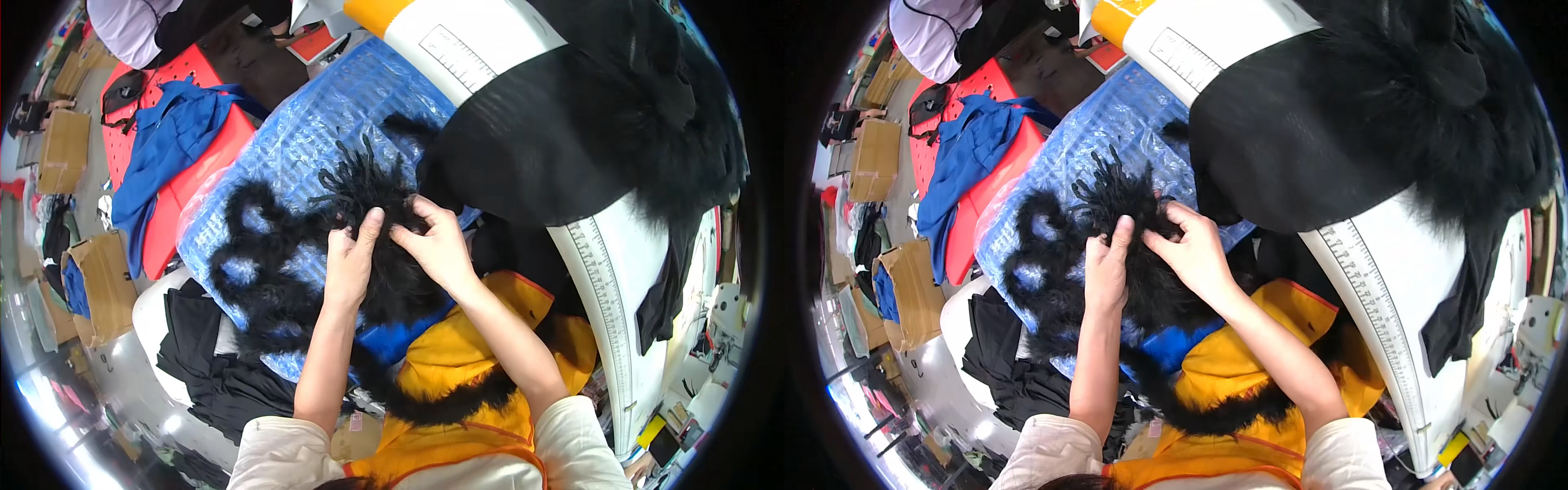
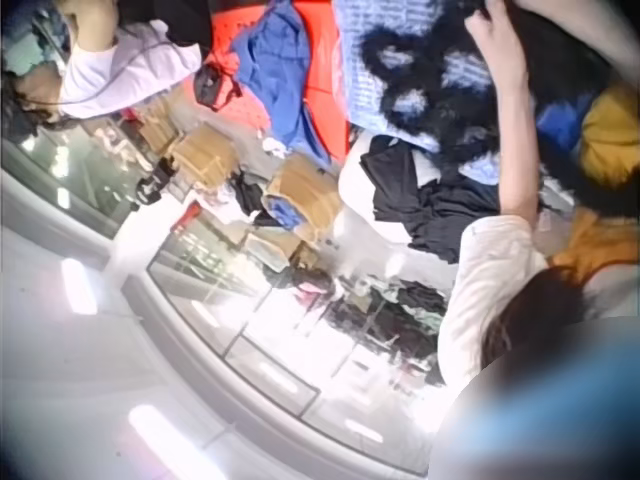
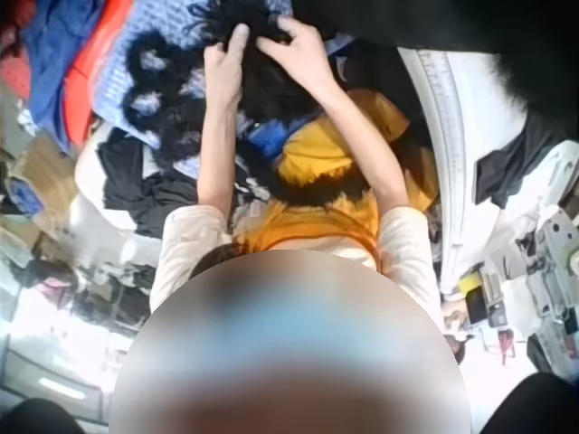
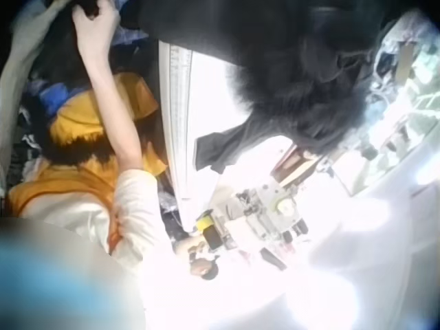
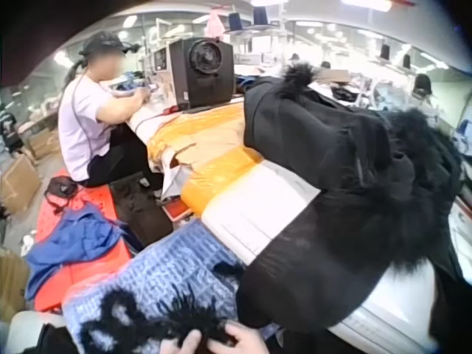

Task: The recorder is sewing together pieces of black faux fur and trimming excess material using a sewing machine and scissors.

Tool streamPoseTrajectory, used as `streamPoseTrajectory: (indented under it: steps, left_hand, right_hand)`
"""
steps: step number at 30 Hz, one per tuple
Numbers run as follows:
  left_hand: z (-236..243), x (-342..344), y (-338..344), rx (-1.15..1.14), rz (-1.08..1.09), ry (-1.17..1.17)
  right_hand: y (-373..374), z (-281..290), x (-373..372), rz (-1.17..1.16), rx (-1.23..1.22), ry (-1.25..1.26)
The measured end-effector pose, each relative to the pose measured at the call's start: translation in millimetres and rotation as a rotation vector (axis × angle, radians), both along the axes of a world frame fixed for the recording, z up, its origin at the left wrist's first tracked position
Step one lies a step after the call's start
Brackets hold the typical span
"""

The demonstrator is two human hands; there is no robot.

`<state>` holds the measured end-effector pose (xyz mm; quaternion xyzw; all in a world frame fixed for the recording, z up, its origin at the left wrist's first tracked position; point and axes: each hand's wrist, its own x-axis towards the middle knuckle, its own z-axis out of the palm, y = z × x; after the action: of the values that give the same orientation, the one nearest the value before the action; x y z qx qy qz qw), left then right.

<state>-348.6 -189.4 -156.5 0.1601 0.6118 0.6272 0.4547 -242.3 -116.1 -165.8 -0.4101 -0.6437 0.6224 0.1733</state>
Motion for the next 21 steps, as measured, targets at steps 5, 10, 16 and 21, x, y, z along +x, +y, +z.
streamPoseTrajectory:
  steps: [5,10,16,21]
  left_hand:
    - [2.9,3.1,2.7,0.12,0.084,-0.016]
    - [-7.8,7.0,1.8,0.08,0.099,0.122]
    - [-30.3,-1.2,-20.3,-0.022,0.054,-0.185]
    - [-55.9,-16.1,-57.3,0.015,-0.046,-0.519]
  right_hand:
    - [3.2,6.1,9.5,0.011,-0.029,0.205]
    - [6.3,9.0,0.7,-0.01,0.498,0.047]
    - [10.4,-10.8,-9.6,0.095,0.557,0.061]
    - [78.9,-76.8,-35.7,0.057,0.576,-0.079]
